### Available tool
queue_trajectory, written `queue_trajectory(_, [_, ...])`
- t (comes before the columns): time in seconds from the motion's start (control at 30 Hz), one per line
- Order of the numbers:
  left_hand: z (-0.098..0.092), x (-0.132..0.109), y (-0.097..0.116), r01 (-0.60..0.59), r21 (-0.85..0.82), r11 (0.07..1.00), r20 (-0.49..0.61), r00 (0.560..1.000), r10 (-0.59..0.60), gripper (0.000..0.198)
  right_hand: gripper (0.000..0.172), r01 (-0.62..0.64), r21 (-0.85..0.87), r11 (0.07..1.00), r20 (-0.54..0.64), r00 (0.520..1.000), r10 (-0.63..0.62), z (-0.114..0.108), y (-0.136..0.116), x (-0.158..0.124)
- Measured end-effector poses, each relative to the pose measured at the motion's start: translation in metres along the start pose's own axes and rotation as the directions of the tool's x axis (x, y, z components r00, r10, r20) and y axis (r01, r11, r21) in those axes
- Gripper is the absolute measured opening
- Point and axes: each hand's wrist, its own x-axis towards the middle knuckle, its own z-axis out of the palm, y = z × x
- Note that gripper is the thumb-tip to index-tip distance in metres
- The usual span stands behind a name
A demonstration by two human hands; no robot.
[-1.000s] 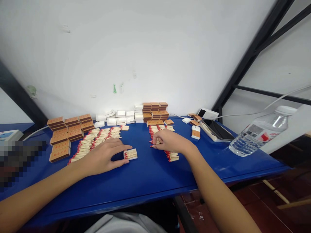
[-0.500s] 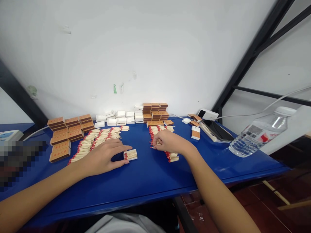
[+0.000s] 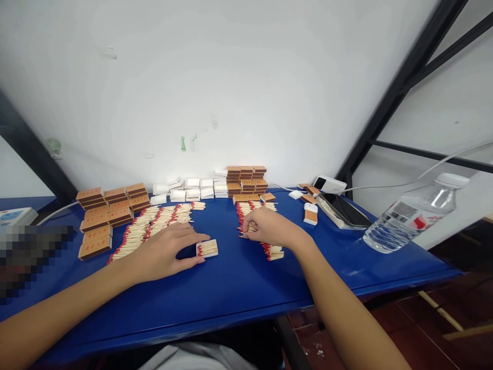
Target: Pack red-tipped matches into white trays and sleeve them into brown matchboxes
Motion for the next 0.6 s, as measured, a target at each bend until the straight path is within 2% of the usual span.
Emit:
queue_trajectory(0.3, [-0.0001, -0.0007, 0.0000, 0.009, 0.006, 1.000, 0.016, 1.000, -0.009, 0.038, 0.020, 0.030, -0.019, 0.999, 0.017, 0.999, -0.030, 0.0037, 0.0039, 0.0025])
queue_trajectory(0.5, [-0.0005, -0.0004, 0.0007, 0.007, 0.007, 1.000, 0.021, 1.000, -0.007, 0.039, 0.022, 0.064, 0.067, 0.996, 0.011, 0.998, -0.065, 0.0076, 0.0046, 0.0043])
queue_trajectory(0.6, [-0.0002, -0.0009, 0.0006, 0.015, 0.002, 1.000, 0.025, 1.000, -0.015, 0.041, 0.018, 0.067, 0.074, 0.995, 0.023, 0.997, -0.069, 0.0091, 0.0047, 0.0046])
